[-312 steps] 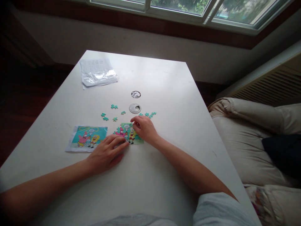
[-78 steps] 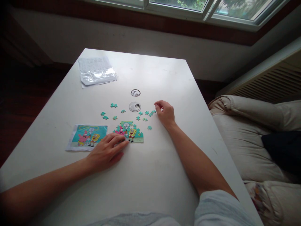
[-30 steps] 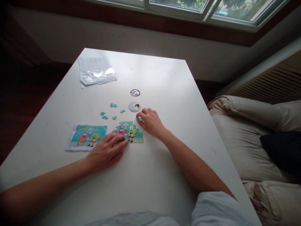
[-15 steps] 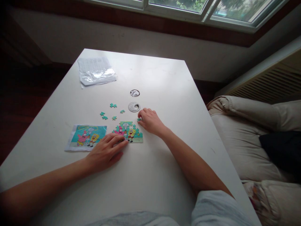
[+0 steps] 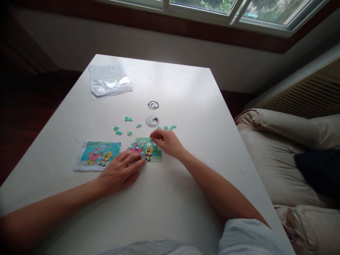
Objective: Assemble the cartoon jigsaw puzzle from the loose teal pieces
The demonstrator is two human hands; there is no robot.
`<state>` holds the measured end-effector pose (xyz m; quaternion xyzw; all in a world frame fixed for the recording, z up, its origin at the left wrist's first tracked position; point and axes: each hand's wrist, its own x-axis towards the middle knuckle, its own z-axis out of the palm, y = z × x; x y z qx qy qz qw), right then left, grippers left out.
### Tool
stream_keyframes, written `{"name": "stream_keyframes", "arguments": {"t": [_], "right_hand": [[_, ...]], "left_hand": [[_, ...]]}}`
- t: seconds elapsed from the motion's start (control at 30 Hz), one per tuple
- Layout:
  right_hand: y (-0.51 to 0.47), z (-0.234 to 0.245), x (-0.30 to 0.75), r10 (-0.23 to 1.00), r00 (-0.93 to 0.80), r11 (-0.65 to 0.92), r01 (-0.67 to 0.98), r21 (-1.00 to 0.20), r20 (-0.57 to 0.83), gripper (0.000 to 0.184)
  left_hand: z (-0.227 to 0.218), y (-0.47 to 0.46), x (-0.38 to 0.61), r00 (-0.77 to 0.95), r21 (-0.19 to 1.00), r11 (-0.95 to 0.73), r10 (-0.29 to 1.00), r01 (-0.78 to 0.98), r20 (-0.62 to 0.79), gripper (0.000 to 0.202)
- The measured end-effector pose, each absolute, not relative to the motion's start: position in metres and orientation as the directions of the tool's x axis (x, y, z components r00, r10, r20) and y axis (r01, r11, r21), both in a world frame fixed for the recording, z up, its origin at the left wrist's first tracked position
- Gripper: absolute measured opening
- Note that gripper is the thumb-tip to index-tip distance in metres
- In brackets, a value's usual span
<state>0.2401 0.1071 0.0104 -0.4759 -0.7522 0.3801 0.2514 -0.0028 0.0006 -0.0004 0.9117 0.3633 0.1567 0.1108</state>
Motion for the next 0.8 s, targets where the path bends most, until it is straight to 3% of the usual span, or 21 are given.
{"name": "stream_keyframes", "arguments": {"t": [0.2,0.43,0.8], "right_hand": [[0.095,0.001,0.225,0.935,-0.353,0.225,0.505,-0.833,0.039,0.004],[0.089,-0.004,0.219,0.931,-0.330,0.339,0.629,-0.699,0.154,0.013],[0.090,-0.005,0.219,0.892,-0.399,0.441,0.664,-0.604,0.213,0.018]], "left_hand": [[0.002,0.001,-0.002,0.684,0.317,-0.708,0.700,0.631,0.204,0.040],[0.000,0.002,-0.001,0.683,0.319,-0.708,0.701,0.631,0.204,0.041],[0.002,0.002,-0.001,0.680,0.324,-0.711,0.699,0.624,0.224,0.041]]}}
